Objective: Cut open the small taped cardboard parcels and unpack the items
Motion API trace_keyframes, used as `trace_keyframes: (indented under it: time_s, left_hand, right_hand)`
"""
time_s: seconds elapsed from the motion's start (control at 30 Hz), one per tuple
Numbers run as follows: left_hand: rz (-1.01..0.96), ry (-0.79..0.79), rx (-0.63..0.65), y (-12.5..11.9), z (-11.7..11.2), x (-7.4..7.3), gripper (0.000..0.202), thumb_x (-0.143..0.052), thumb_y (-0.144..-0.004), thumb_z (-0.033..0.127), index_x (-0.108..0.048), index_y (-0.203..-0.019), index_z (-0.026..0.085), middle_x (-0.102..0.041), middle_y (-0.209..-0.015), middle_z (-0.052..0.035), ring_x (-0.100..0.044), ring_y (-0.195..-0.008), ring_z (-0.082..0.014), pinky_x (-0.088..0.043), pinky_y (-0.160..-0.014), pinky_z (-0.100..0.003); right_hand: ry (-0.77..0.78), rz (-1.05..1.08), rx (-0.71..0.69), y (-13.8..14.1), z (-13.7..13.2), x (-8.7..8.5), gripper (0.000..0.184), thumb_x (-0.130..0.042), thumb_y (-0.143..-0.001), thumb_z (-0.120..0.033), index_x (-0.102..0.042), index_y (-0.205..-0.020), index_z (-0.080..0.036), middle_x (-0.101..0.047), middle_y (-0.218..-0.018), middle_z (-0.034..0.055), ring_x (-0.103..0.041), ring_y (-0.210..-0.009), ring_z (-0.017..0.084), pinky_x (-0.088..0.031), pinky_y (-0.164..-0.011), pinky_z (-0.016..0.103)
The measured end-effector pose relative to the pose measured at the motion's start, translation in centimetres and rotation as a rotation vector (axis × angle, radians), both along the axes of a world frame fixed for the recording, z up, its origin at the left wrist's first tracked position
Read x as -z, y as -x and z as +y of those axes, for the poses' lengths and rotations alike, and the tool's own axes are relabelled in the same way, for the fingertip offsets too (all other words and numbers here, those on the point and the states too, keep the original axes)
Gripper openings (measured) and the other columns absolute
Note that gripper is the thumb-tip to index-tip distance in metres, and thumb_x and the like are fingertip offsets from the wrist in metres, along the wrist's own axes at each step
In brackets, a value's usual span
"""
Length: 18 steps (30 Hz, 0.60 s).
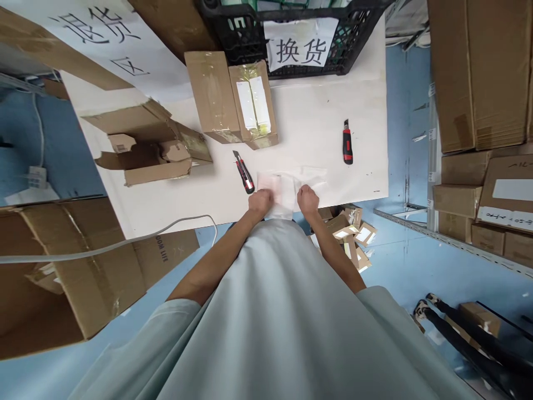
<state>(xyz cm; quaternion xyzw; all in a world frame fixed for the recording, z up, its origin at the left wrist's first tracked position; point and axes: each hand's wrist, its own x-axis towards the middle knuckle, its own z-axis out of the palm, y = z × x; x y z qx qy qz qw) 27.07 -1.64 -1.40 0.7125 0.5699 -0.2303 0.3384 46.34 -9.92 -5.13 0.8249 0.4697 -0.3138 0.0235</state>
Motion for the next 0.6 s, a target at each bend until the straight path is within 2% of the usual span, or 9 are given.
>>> trace_keyframes:
  time_s: [0.07, 0.17, 0.3, 0.37, 0.5, 0.6]
  left_hand:
    - [0.004, 0.017, 0.014, 0.3, 0.0, 0.1, 0.024, -0.062, -0.103, 0.023, -0.085, -0.111, 0.020, -0.083, -0.130, -0.0168, -0.078, -0.125, -0.0361, -0.061, -0.104, -0.042]
    - [0.010, 0.002, -0.032, 1.2, 0.2, 0.1, 0.025, -0.062, -0.105, 0.029, -0.085, -0.113, 0.020, -0.084, -0.130, -0.0152, -0.078, -0.125, -0.0354, -0.062, -0.104, -0.040]
    - [0.000, -0.048, -0.254, 2.8, 0.9, -0.1, 0.030, -0.060, -0.107, 0.030, -0.084, -0.121, 0.020, -0.086, -0.127, -0.0131, -0.080, -0.121, -0.0322, -0.062, -0.103, -0.037]
    - [0.002, -0.054, -0.325, 3.1, 1.2, 0.0, 0.030, -0.061, -0.106, 0.029, -0.084, -0.121, 0.019, -0.087, -0.126, -0.0134, -0.081, -0.121, -0.0326, -0.061, -0.104, -0.037]
    - [-0.005, -0.033, -0.381, 2.8, 1.6, 0.4, 0.027, -0.064, -0.104, 0.028, -0.084, -0.118, 0.019, -0.087, -0.125, -0.0135, -0.081, -0.122, -0.0336, -0.061, -0.105, -0.038]
    - [-0.008, -0.022, -0.392, 2.7, 1.6, 0.4, 0.024, -0.064, -0.103, 0.026, -0.084, -0.115, 0.019, -0.087, -0.125, -0.0156, -0.080, -0.123, -0.0355, -0.061, -0.107, -0.041]
  right_hand:
    - [0.008, 0.002, -0.005, -0.3, 0.0, -0.1, 0.024, -0.042, -0.120, -0.023, -0.065, -0.123, -0.017, -0.081, -0.123, 0.0186, -0.076, -0.117, 0.029, -0.057, -0.095, 0.033]
    - [0.038, -0.021, 0.049, -1.6, -0.1, -0.4, 0.023, -0.043, -0.120, -0.025, -0.065, -0.124, -0.017, -0.082, -0.119, 0.0161, -0.078, -0.110, 0.028, -0.056, -0.090, 0.032]
    - [0.040, -0.095, 0.152, -4.7, -0.3, -0.6, 0.022, -0.047, -0.119, -0.026, -0.067, -0.124, -0.018, -0.083, -0.117, 0.0147, -0.079, -0.107, 0.028, -0.054, -0.087, 0.031]
    - [0.035, -0.114, 0.182, -6.3, -0.3, -0.7, 0.022, -0.048, -0.118, -0.027, -0.068, -0.124, -0.018, -0.083, -0.117, 0.0146, -0.079, -0.108, 0.029, -0.053, -0.087, 0.031]
    - [0.044, -0.088, 0.209, -8.3, -0.2, -0.8, 0.018, -0.052, -0.117, -0.027, -0.068, -0.119, -0.020, -0.084, -0.117, 0.0146, -0.078, -0.109, 0.029, -0.053, -0.089, 0.032]
    - [0.018, -0.053, 0.241, -8.3, -0.1, -1.0, 0.017, -0.053, -0.115, -0.026, -0.068, -0.119, -0.019, -0.083, -0.114, 0.0157, -0.077, -0.104, 0.031, -0.054, -0.091, 0.036]
